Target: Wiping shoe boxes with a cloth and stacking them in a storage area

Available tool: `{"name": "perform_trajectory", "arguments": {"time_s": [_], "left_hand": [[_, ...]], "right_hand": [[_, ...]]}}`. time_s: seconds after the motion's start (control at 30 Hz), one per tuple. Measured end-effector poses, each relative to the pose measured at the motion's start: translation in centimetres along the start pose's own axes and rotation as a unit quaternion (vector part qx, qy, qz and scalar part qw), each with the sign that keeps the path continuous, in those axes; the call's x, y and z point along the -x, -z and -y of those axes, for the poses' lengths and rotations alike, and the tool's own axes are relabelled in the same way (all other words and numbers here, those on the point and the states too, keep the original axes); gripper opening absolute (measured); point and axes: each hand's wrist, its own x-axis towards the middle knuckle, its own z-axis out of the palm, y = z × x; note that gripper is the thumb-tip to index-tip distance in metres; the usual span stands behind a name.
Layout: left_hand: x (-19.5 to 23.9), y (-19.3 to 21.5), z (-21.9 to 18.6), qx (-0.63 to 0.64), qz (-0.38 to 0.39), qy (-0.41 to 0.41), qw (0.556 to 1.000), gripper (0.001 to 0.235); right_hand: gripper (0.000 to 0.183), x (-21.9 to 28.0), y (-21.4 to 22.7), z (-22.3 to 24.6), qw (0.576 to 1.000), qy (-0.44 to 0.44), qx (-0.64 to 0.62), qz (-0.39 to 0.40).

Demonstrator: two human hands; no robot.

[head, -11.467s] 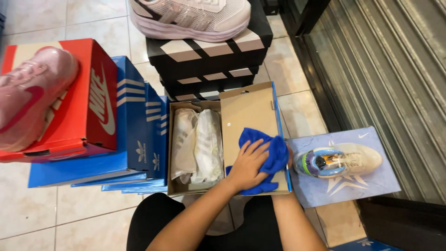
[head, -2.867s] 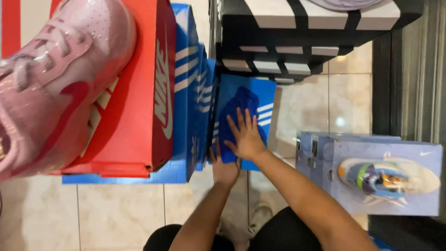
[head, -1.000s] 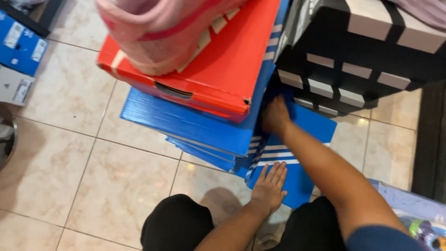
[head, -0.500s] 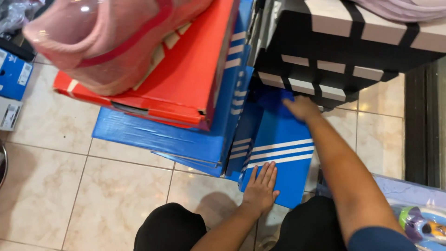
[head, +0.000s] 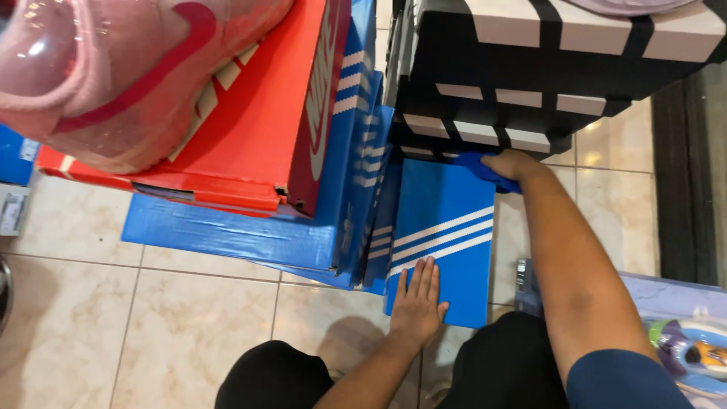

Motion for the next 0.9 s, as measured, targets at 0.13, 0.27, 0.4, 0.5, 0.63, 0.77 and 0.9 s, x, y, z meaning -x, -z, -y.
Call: {"name": "perform_trajectory", "arguments": {"time_s": [0.13,0.27,0.4,0.5,0.63,0.77,0.9], "left_hand": [[-0.7,2.0,0.6,-0.019,-0.037,-0.012,0.999,0.080],[-1.6,3.7,0.9,0.150,0.226,-0.003,0.962,0.077],[-3.7,8.3,1.8,0.163,0.377,-0.013,0.912,0.081],[-4.7,9.7,2.6,0.199,0.369,0.021,0.908,0.066],[-4.5,7.4,5.2,0.170,0.403,0.018,0.899,0.068],[-3.9,1.4,6.8,0.241,0.434,0.050,0.867,0.068],[-6.3,10.5,7.7,0.317,0.421,0.011,0.850,0.046]], "right_hand": [[0.054,0.0,-4.8,0.2,0.981,0.091,0.100,-0.137],[0.057,1.4,-13.2,-1.6,0.864,0.313,0.139,-0.368],[0.085,10.2,-16.4,-2.1,0.887,0.355,0.236,-0.178],[0.071,10.6,-17.3,-5.6,0.856,0.387,0.269,-0.212],[0.064,5.0,-14.1,-5.2,0.845,0.370,0.223,-0.315],[0.091,6.1,-16.0,-2.0,0.875,0.364,0.193,-0.255],[0.079,10.5,-19.2,-5.3,0.896,0.368,0.247,0.011]]}}
